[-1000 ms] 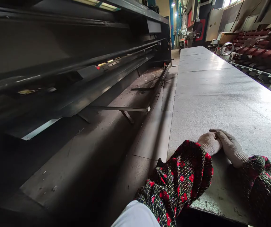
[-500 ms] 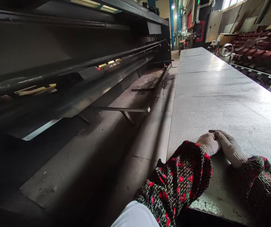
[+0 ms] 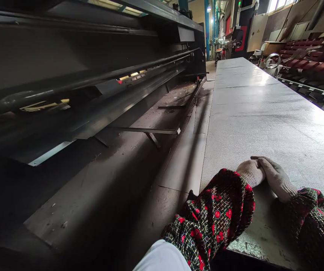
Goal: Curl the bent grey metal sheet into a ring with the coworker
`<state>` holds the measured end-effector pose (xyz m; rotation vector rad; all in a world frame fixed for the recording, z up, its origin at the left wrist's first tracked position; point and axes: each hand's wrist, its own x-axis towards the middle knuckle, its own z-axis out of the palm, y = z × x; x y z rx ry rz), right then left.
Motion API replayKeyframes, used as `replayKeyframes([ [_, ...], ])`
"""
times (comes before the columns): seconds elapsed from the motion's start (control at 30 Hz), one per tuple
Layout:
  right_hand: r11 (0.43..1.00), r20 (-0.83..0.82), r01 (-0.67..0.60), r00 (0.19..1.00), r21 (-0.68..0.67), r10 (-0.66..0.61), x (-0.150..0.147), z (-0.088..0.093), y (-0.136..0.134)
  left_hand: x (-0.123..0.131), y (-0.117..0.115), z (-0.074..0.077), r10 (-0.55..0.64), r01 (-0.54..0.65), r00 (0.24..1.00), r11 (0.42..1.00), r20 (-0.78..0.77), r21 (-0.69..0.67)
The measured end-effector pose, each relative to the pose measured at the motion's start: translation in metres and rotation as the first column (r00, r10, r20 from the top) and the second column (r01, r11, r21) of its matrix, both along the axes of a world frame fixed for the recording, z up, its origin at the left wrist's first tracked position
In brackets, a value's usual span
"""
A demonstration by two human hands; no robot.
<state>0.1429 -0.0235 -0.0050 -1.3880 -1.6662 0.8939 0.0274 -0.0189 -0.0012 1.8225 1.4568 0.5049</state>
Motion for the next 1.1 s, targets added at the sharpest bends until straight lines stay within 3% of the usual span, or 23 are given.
replayKeyframes([
  [1.1, 1.0, -0.012, 0.012, 1.0, -0.012, -0.012, 0.0014, -0.0031, 0.0006, 0.0003, 0.0031, -0.0009, -0.019, 0.018, 0.999, 0.999, -0.028, -0.032],
])
